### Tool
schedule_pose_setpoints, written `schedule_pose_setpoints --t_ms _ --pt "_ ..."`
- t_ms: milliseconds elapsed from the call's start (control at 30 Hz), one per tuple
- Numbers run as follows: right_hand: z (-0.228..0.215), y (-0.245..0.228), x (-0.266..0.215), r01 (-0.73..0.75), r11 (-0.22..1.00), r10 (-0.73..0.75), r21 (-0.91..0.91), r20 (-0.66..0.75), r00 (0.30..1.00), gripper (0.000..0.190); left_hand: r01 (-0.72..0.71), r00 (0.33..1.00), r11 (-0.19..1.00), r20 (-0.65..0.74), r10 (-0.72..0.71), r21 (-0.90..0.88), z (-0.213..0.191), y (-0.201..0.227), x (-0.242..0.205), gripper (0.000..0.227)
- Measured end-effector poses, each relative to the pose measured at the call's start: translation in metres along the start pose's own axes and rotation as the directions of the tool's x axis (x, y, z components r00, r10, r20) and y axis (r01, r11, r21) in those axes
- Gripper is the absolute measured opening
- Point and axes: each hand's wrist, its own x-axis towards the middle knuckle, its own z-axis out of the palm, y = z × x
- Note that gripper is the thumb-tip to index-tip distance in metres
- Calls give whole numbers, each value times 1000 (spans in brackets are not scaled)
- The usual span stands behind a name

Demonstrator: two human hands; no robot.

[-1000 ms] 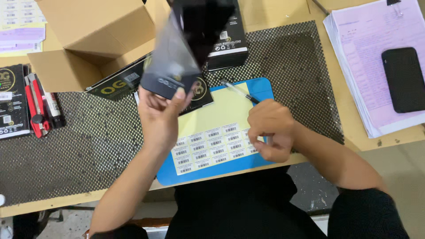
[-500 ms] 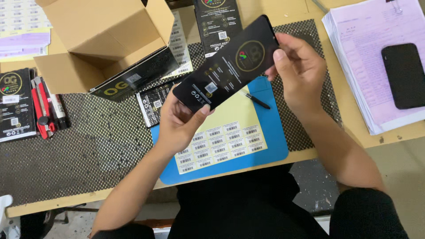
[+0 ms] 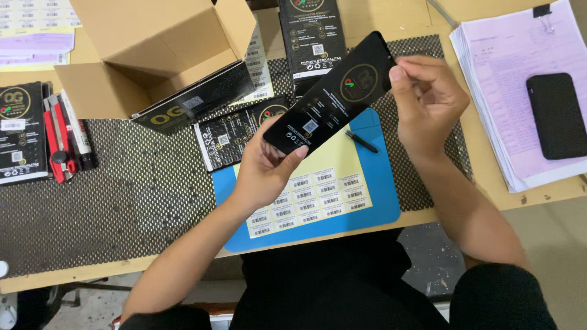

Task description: The person removes a smartphone screen from a plastic bag, peels off a protective film, and writes on a label with a pen. They repeat this process with several screens, handling each one individually and placing them on a blue mat.

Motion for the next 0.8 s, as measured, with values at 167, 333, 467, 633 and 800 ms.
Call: schedule_pose_setpoints --t_ms 167,333,467,633,800 --pt "2 12 -1 464 842 -456 -275 96 885 7 -47 996 998 -78 51 52 1 -9 2 33" --pt "25 -12 -32 672 721 -629 -168 247 737 9 -150 968 985 -190 164 85 2 8 11 26" --pt "19 -11 -48 614 788 -606 43 232 761 7 -203 932 978 -298 206 41 -20 3 13 30" --pt "2 0 -24 534 840 -542 97 150 827 20 -253 925 967 -289 248 18 -28 13 11 34" --pt "-6 -8 -5 319 920 -350 228 110 930 30 -380 892 923 -239 383 63 -34 10 7 56"
